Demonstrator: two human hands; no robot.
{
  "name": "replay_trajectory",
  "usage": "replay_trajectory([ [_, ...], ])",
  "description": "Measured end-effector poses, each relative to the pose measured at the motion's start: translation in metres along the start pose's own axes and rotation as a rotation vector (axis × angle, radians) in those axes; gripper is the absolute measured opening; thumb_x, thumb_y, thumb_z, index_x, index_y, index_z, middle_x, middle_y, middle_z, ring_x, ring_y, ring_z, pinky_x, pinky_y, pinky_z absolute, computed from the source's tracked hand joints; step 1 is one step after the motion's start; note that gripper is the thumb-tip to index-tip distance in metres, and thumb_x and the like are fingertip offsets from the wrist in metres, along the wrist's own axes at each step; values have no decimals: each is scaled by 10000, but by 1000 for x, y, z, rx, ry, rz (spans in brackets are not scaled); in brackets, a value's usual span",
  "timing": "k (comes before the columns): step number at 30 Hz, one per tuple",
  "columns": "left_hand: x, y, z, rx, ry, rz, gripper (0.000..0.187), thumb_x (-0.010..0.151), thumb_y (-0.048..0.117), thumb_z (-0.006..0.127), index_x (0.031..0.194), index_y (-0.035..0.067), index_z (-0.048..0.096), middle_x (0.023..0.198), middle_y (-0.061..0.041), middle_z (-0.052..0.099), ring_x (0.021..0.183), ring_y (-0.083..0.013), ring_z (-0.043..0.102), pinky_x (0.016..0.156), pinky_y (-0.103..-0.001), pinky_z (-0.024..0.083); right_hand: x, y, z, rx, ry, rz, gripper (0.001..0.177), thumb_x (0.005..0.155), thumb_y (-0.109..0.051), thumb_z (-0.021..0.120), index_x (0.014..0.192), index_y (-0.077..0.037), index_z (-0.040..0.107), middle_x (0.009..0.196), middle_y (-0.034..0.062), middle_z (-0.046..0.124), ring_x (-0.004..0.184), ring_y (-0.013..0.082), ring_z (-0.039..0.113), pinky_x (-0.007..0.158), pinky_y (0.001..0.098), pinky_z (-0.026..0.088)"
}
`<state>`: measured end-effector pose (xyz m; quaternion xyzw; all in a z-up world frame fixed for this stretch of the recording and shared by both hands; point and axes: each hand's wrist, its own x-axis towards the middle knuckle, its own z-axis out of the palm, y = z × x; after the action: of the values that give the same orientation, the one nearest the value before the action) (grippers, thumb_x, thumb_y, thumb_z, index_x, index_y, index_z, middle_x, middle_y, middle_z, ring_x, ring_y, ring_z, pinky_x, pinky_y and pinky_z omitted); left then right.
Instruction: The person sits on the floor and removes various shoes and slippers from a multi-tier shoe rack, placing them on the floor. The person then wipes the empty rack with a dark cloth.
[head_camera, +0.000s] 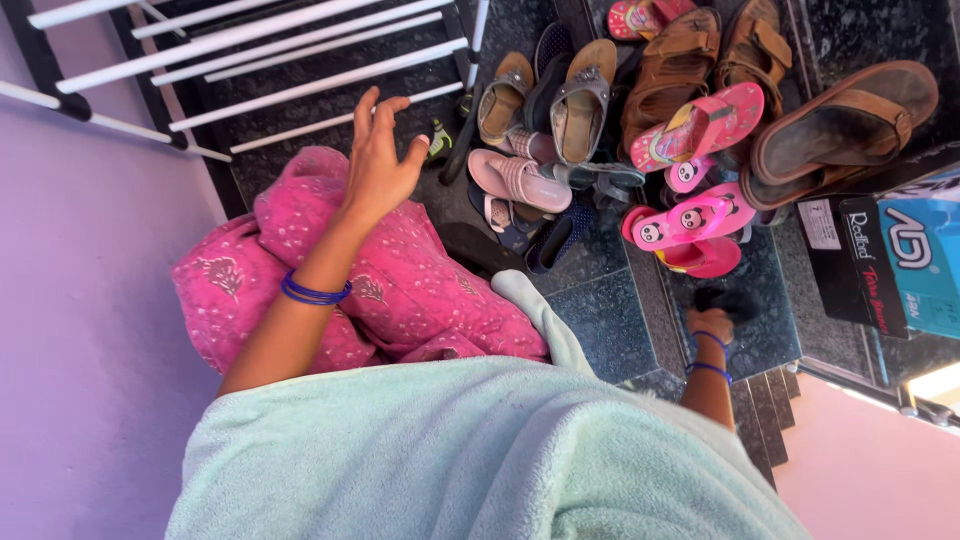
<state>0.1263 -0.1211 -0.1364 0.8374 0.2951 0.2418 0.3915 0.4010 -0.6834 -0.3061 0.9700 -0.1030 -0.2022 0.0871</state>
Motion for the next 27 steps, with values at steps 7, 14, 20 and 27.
replay_trajectory([
  [7, 11, -15, 11, 56, -132, 187, 453, 932, 224, 801, 1325, 99, 613, 1398, -134, 556, 1303, -390, 613, 1110, -442, 501, -101, -124, -52, 452, -476, -732, 500, 886, -510, 732, 959, -29, 849, 933, 123, 819, 911, 211, 742, 897, 336, 539],
  [14, 8, -16, 16, 327, -551, 433, 1040, 538, 414, 1004, 1444, 135, 577, 1470, -232, 499, 1363, -531, 429, 933, -721, 424, -217, -270, -141, 876, -711, -1355, 197, 959, -142, 738, 1012, 42, 784, 984, 79, 774, 917, 122, 691, 832, 259, 546],
  [20, 15, -24, 3, 139, -613, 0, 402, 901, 421, 706, 1168, 122, 716, 1109, -234, 732, 1093, -423, 693, 919, -514, 569, -279, -349, -156, 1384, -687, -1280, 116, 955, -11, 713, 1031, 58, 767, 1134, 123, 744, 1041, 167, 689, 932, 298, 571],
  [27, 19, -9, -7, -208, -279, -128, 442, 812, 349, 727, 1180, 105, 714, 1016, -221, 750, 980, -387, 740, 817, -462, 590, -300, -356, -136, 1682, -1149, -979, 421, 946, -109, 644, 1360, -73, 577, 1234, 64, 695, 1094, 176, 676, 927, 328, 551],
])
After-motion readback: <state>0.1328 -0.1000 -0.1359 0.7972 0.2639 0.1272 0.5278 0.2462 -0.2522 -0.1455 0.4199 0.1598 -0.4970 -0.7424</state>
